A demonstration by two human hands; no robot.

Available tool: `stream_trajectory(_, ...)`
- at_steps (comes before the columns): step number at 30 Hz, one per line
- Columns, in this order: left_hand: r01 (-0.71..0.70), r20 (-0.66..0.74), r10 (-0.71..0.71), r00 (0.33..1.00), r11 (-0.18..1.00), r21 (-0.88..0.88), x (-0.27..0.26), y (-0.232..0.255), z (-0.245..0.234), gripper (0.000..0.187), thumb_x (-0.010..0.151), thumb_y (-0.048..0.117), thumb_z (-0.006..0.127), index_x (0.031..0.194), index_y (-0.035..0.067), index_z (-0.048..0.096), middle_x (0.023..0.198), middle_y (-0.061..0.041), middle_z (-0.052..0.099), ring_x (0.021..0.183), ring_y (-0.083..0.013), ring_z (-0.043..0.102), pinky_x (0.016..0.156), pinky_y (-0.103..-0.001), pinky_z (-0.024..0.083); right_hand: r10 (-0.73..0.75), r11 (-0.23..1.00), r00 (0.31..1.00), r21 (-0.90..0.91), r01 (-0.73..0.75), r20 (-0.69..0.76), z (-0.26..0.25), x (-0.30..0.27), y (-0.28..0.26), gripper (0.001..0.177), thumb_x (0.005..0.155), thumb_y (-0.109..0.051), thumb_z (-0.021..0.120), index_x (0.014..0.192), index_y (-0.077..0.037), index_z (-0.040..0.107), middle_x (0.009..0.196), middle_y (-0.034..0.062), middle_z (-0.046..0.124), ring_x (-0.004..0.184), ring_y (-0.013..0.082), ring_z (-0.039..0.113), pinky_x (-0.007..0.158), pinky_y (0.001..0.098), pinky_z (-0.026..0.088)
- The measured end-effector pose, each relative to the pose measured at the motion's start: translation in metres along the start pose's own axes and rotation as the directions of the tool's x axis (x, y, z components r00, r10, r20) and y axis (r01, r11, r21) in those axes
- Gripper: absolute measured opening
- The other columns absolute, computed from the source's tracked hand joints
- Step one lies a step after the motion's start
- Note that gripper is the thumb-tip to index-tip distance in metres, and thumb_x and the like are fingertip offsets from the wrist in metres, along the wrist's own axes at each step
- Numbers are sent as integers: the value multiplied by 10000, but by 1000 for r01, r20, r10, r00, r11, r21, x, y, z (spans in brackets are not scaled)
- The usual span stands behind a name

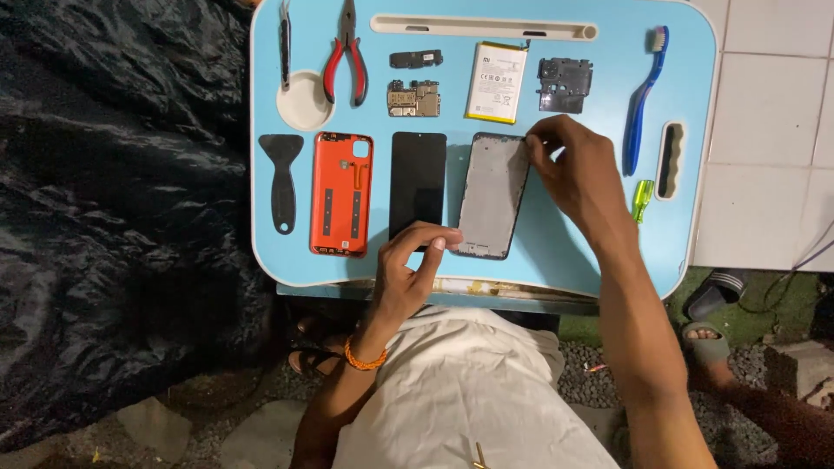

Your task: The person cleans a disassembled smartphone motherboard using a toothbrush. They hold the motherboard in one hand and brush it with the other, then place it on the table. The person also picks up and handles a phone screen assembly and a battery, moving them around the workspace.

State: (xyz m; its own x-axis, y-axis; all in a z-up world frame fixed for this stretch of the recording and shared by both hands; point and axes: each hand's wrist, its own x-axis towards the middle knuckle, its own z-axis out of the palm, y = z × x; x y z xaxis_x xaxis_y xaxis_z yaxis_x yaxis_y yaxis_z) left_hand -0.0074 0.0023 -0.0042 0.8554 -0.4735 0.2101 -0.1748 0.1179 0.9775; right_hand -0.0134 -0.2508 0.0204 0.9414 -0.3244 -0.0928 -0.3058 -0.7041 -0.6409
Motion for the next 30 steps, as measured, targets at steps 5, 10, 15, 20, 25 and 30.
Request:
stream_trajectory(5,27,-1,-27,1000,999,-45,-2,0,4,247,1082,150,507,1064,83,744,855,-65,725,864,-187,722,772,-341,594,17,998,1000,60,-16,-7,-10,-4,-2,103,1102,-66,626,1158,6,673,922,185,717,809,323,723,668,408,572)
stream_trajectory(10,43,11,-43,999,998,-49,-6,-2,3,245,1072,152,510,1054,73,741,896,-79,742,856,-203,738,751,-338,606,-89,972,995,216,97,-44,4,-2,8,106,1097,-34,598,1111,48,664,800,203,681,694,286,687,591,369,570)
stream_trajectory(15,91,11,-90,996,994,-58,-7,-6,3,242,1067,140,509,1042,59,735,898,-94,743,826,-203,736,727,-338,613,-79,973,995,213,91,-63,0,-4,5,112,1109,-43,585,1107,37,664,743,165,657,626,258,671,552,352,561)
stream_trajectory(20,308,58,-303,951,938,-161,-11,-5,8,216,1042,110,513,990,18,701,779,-150,731,588,-183,686,519,-278,572,-134,933,964,298,200,-228,-23,-24,-15,94,1106,19,592,1120,104,628,765,241,653,595,308,652,563,406,606)
stream_trajectory(25,617,441,-453,775,390,-684,2,15,20,485,1050,473,528,1320,72,490,1210,-267,665,1092,-355,699,869,-485,597,-372,867,741,75,492,-560,-35,-51,-29,172,1042,244,579,1124,107,643,868,160,612,628,271,669,520,368,624)
stream_trajectory(30,562,502,-363,785,77,-823,35,23,38,604,1067,615,417,1497,196,486,1490,-247,520,1344,-465,516,1062,-635,465,-518,824,747,-7,567,-417,6,-105,21,180,901,125,673,1059,43,699,1054,208,683,771,331,675,656,426,600)
